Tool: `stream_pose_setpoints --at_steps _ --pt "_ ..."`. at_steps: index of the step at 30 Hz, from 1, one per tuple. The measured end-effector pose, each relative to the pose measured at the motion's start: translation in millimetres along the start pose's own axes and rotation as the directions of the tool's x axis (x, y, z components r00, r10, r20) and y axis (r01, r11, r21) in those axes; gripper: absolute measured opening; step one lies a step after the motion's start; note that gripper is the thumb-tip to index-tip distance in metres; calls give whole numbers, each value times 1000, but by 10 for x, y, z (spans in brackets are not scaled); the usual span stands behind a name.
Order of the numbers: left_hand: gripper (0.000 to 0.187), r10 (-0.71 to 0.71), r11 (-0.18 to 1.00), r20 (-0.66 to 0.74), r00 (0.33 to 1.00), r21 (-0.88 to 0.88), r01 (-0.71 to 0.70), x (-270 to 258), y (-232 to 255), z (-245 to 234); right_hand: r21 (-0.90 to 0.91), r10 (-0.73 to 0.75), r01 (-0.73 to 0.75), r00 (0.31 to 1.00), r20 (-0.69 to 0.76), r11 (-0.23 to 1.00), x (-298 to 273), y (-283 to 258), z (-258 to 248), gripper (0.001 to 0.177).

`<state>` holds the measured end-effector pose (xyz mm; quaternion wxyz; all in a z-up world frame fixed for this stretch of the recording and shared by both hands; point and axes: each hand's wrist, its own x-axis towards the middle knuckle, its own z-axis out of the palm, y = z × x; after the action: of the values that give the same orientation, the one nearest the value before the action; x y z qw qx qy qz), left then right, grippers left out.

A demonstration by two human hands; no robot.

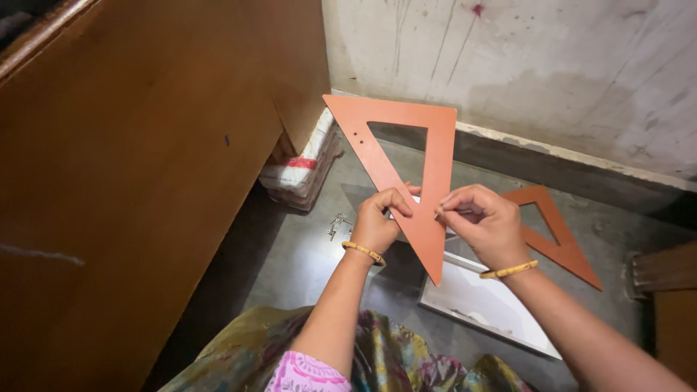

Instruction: The person assembles a small white rectangular box using orange triangular wooden supports and screws. They align the supports to the box, insert screws by hand, and tighten them to secure the supports to the box.

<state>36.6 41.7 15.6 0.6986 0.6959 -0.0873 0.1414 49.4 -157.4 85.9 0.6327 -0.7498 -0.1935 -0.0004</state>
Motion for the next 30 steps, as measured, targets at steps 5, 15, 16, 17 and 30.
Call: stream_pose_setpoints --at_steps 5,15,16,17,30 --pt "20 -13 999 20 1000 -51 14 11 -78 -3 -227 -92 95 996 20 969 12 -27 -57 7" --pt "27 -49 998 7 999 -33 50 -16 -6 -2 -228 -196 221 972 128 948 -35 -17 -136 9" --pt "32 -37 999 0 999 -16 37 -17 23 -10 -218 -204 233 968 147 948 -43 -19 -132 10" --pt "38 -24 1000 -7 1000 1 24 -24 53 -10 -207 -212 244 963 165 947 -55 -23 -136 11" --pt "59 107 957 -97 989 279 -77 -120 212 111 -490 -562 635 768 309 597 -43 -123 -95 16"
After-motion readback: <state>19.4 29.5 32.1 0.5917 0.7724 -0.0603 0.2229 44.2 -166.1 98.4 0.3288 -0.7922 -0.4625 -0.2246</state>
